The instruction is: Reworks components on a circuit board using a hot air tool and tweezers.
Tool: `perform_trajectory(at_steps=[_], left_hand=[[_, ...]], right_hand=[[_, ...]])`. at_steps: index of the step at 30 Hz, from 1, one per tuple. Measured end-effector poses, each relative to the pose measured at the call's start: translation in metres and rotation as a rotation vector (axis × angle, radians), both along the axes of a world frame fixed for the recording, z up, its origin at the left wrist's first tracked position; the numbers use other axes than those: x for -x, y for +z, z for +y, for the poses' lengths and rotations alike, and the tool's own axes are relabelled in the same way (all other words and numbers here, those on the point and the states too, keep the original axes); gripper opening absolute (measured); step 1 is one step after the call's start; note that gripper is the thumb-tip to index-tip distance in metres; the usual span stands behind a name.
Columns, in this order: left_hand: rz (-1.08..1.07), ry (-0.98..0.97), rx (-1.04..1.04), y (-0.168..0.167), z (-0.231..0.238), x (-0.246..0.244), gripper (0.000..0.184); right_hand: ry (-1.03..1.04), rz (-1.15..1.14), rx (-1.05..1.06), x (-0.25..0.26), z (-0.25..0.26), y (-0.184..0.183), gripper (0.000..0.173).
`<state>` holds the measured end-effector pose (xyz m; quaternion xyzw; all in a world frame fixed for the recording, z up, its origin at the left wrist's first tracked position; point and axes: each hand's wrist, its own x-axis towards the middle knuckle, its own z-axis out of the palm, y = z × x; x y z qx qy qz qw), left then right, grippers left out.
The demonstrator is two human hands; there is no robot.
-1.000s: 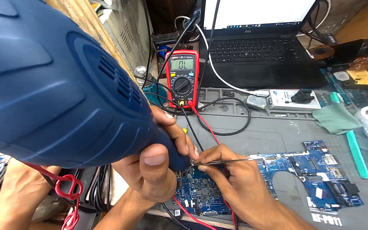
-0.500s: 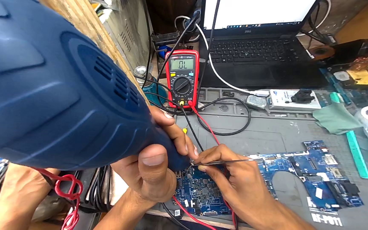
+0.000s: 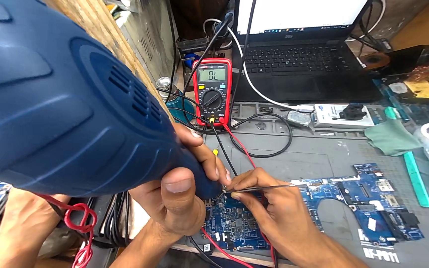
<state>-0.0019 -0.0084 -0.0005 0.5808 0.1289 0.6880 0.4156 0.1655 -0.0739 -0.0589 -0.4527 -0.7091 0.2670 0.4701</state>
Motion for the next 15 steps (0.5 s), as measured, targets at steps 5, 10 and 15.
perform_trajectory(at_steps=[5,10,15], left_hand=[[0.012,-0.001,0.003,-0.0003,-0.0002,0.0004,0.034],[0.009,-0.003,-0.002,0.0000,0.0003,-0.0001,0.034],[0.010,-0.006,0.003,0.0000,0.0001,0.0002,0.035]], right_hand=[[0.000,0.003,0.004,-0.0001,-0.0001,0.0004,0.004],[0.000,-0.001,0.003,-0.0003,0.0000,0.0001,0.004],[-0.001,0.003,0.001,-0.0001,0.0001,0.0000,0.004]])
